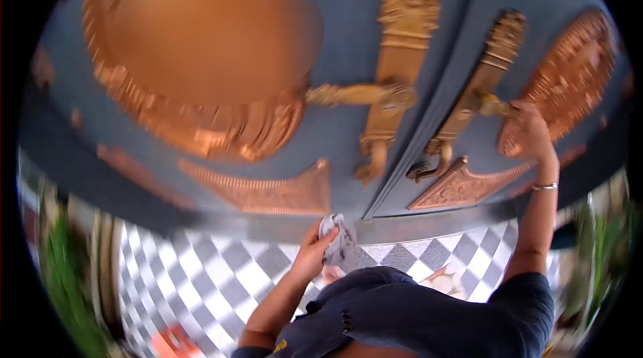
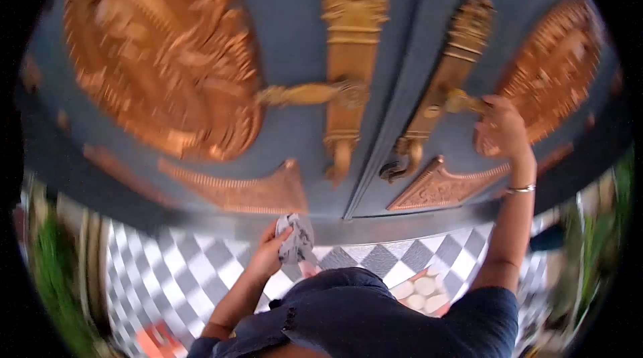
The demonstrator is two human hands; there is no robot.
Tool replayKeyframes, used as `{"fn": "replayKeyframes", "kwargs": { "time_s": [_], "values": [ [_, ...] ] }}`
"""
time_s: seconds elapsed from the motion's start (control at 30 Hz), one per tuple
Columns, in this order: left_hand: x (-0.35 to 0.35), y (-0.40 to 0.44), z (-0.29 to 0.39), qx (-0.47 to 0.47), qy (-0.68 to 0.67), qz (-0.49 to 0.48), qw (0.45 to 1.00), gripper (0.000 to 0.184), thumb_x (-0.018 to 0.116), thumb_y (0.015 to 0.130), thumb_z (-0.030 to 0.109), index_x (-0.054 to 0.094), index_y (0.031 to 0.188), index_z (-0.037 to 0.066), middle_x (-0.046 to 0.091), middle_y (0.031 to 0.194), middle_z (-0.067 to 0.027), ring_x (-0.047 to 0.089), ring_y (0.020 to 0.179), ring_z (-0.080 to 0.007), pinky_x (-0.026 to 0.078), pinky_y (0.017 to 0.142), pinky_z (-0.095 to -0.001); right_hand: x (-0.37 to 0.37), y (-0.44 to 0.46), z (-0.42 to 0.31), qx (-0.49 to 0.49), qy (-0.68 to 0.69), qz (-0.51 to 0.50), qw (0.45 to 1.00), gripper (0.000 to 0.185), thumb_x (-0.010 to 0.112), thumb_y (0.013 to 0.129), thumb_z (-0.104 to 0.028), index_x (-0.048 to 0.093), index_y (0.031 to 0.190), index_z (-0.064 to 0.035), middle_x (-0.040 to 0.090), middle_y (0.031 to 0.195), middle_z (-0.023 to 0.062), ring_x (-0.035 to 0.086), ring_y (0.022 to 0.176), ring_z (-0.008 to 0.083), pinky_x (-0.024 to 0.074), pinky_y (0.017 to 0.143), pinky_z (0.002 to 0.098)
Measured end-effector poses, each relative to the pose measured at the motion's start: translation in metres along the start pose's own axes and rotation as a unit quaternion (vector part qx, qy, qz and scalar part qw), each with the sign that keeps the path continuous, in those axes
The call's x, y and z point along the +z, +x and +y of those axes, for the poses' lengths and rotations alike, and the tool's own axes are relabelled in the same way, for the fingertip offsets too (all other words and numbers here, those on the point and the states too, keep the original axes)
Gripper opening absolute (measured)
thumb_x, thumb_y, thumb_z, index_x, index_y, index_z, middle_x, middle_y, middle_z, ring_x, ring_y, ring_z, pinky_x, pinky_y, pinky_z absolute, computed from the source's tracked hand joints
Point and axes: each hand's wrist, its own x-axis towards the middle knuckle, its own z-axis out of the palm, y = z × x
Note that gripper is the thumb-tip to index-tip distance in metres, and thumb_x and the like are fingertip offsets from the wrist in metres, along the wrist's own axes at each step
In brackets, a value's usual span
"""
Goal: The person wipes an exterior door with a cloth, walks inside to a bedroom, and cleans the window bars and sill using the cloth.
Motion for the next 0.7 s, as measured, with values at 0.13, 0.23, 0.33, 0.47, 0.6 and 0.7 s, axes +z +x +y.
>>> {"fn": "replayKeyframes", "kwargs": {
  "time_s": [0.13, 0.23, 0.33, 0.47, 0.6, 0.7],
  "values": [
    [0.006, -0.041, -0.049, 0.024, -0.079, 0.089, 0.993, 0.038, 0.058, 0.088, 0.021, 0.049, 0.120, 0.003, 0.059, 0.103, -0.0045, 0.057, 0.091, -0.0135, 0.047, 0.078, -0.0270, 0.016, 0.045, 0.058, -0.130, 0.069, -0.100, 0.984, 0.017, 0.064, 0.077, -0.013, 0.054, 0.081, -0.0011, 0.051, 0.074, 0.0129, 0.052, 0.070, 0.0285, 0.0425, 0.064, 0.0352],
    [0.026, -0.064, -0.084, 0.030, -0.132, 0.130, 0.982, 0.039, 0.060, 0.087, 0.024, 0.050, 0.118, 0.004, 0.059, 0.100, -0.0036, 0.057, 0.087, -0.0114, 0.047, 0.075, -0.0250, 0.002, 0.069, 0.037, -0.091, 0.152, -0.325, 0.929, 0.024, 0.062, 0.079, -0.013, 0.059, 0.098, 0.0008, 0.059, 0.083, 0.0062, 0.054, 0.076, 0.0166, 0.0435, 0.065, 0.0314],
    [0.054, -0.085, -0.115, 0.061, -0.157, 0.117, 0.979, 0.040, 0.061, 0.086, 0.025, 0.050, 0.117, 0.003, 0.059, 0.099, -0.0034, 0.056, 0.086, -0.0105, 0.046, 0.073, -0.0237, 0.045, 0.079, 0.047, -0.054, 0.204, -0.327, 0.921, 0.014, 0.061, 0.081, -0.009, 0.050, 0.076, -0.0004, 0.047, 0.059, 0.0016, 0.048, 0.051, 0.0121, 0.0394, 0.046, 0.0267],
    [0.080, -0.101, -0.130, 0.041, -0.060, 0.138, 0.988, 0.047, 0.063, 0.084, 0.024, 0.047, 0.122, 0.002, 0.057, 0.106, -0.0064, 0.054, 0.094, -0.0136, 0.044, 0.078, -0.0248, 0.097, 0.078, 0.078, -0.045, 0.251, -0.227, 0.940, 0.027, 0.061, 0.086, -0.016, 0.046, 0.067, -0.0041, 0.039, 0.053, -0.0002, 0.037, 0.042, 0.0092, 0.0343, 0.042, 0.0252],
    [0.106, -0.097, -0.128, 0.085, -0.070, 0.143, 0.984, 0.041, 0.062, 0.085, 0.030, 0.049, 0.114, 0.004, 0.056, 0.102, -0.0051, 0.052, 0.093, -0.0107, 0.042, 0.080, -0.0251, 0.125, 0.051, 0.061, -0.029, 0.344, -0.143, 0.928, 0.028, 0.063, 0.085, -0.023, 0.052, 0.069, -0.0029, 0.043, 0.054, -0.0002, 0.039, 0.047, 0.0087, 0.0357, 0.047, 0.0248],
    [0.122, -0.079, -0.128, 0.105, -0.041, 0.123, 0.986, 0.043, 0.063, 0.085, 0.030, 0.049, 0.115, 0.003, 0.056, 0.103, -0.0056, 0.051, 0.093, -0.0107, 0.042, 0.079, -0.0241, 0.111, 0.037, 0.026, -0.002, 0.360, -0.085, 0.929, 0.025, 0.064, 0.084, -0.022, 0.057, 0.073, -0.0011, 0.044, 0.054, -0.0006, 0.039, 0.048, 0.0083, 0.0344, 0.047, 0.0244]
  ]
}}
